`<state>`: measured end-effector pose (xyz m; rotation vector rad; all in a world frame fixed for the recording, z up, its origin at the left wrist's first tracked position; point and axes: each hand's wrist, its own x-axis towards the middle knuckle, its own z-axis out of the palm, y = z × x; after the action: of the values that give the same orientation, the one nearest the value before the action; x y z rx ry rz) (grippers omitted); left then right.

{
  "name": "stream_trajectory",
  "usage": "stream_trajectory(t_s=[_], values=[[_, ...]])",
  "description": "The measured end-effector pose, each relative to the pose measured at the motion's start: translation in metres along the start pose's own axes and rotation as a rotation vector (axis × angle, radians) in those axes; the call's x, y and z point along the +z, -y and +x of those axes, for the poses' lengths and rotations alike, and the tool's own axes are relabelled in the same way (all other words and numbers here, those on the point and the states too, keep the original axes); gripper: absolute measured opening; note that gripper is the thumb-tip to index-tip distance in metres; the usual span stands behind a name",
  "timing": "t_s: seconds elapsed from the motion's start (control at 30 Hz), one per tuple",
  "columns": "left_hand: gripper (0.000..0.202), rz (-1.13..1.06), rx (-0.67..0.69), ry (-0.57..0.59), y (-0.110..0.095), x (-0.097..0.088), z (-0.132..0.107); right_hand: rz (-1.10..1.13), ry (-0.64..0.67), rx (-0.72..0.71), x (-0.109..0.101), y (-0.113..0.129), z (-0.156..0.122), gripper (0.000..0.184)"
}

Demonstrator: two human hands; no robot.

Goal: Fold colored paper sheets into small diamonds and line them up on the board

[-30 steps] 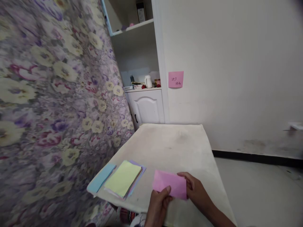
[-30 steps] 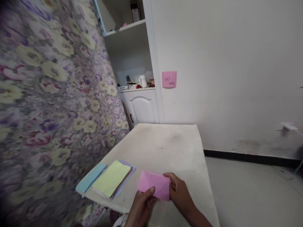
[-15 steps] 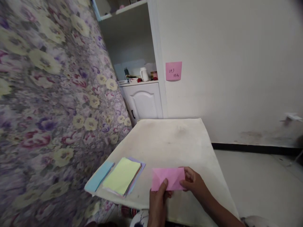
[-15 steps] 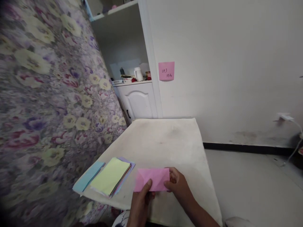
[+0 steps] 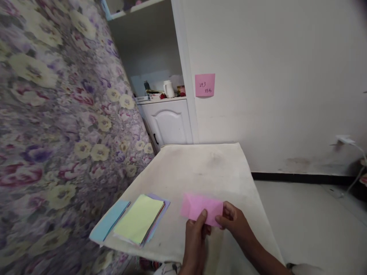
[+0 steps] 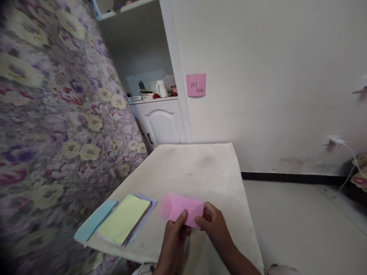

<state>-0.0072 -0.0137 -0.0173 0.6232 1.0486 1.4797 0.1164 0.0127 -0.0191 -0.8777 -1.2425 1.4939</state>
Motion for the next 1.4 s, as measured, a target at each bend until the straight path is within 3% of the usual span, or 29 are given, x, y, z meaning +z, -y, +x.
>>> stream_trajectory(t_s=[0.2,0.3,0.43,0.6,0.73,0.83,0.97,1.1,1.27,1.4], values=[[0.035,-0.147,-0.099,0.013,-0.003,-0.002,0.002,-0.243,-0.049,0.059,-0.013,-0.003,0.006,0.019],[0.034,-0.183,-0.147,0.007,-0.002,-0.005,0.001,-0.195,-0.031,0.137,-0.012,-0.004,0.007,0.018],[0.019,-0.141,-0.179,0.084,0.003,-0.009,0.001,-0.085,0.013,0.100,-0.008,0.001,0.004,0.015],[0.031,-0.189,-0.204,0.137,0.004,-0.006,-0.002,-0.044,0.056,0.021,-0.008,0.001,0.003,0.039],[0.038,-0.182,-0.132,0.068,0.000,-0.002,-0.003,-0.099,-0.040,0.016,-0.010,-0.007,0.003,0.049],[0.037,-0.048,-0.112,-0.012,0.004,-0.003,-0.003,-0.136,-0.109,0.044,-0.011,-0.011,0.003,0.046],[0.027,0.114,-0.112,-0.067,0.013,-0.009,-0.001,-0.171,-0.088,0.023,-0.010,-0.007,0.001,0.029],[0.027,0.125,-0.044,-0.028,0.012,-0.012,0.004,-0.216,-0.095,-0.013,-0.007,0.002,-0.002,0.019],[0.027,0.191,0.050,-0.044,0.006,-0.010,0.007,-0.182,-0.025,0.003,-0.007,0.004,-0.001,0.026],[0.025,0.314,0.052,0.021,0.008,-0.007,0.005,-0.198,0.015,0.059,-0.013,0.002,0.002,0.013]])
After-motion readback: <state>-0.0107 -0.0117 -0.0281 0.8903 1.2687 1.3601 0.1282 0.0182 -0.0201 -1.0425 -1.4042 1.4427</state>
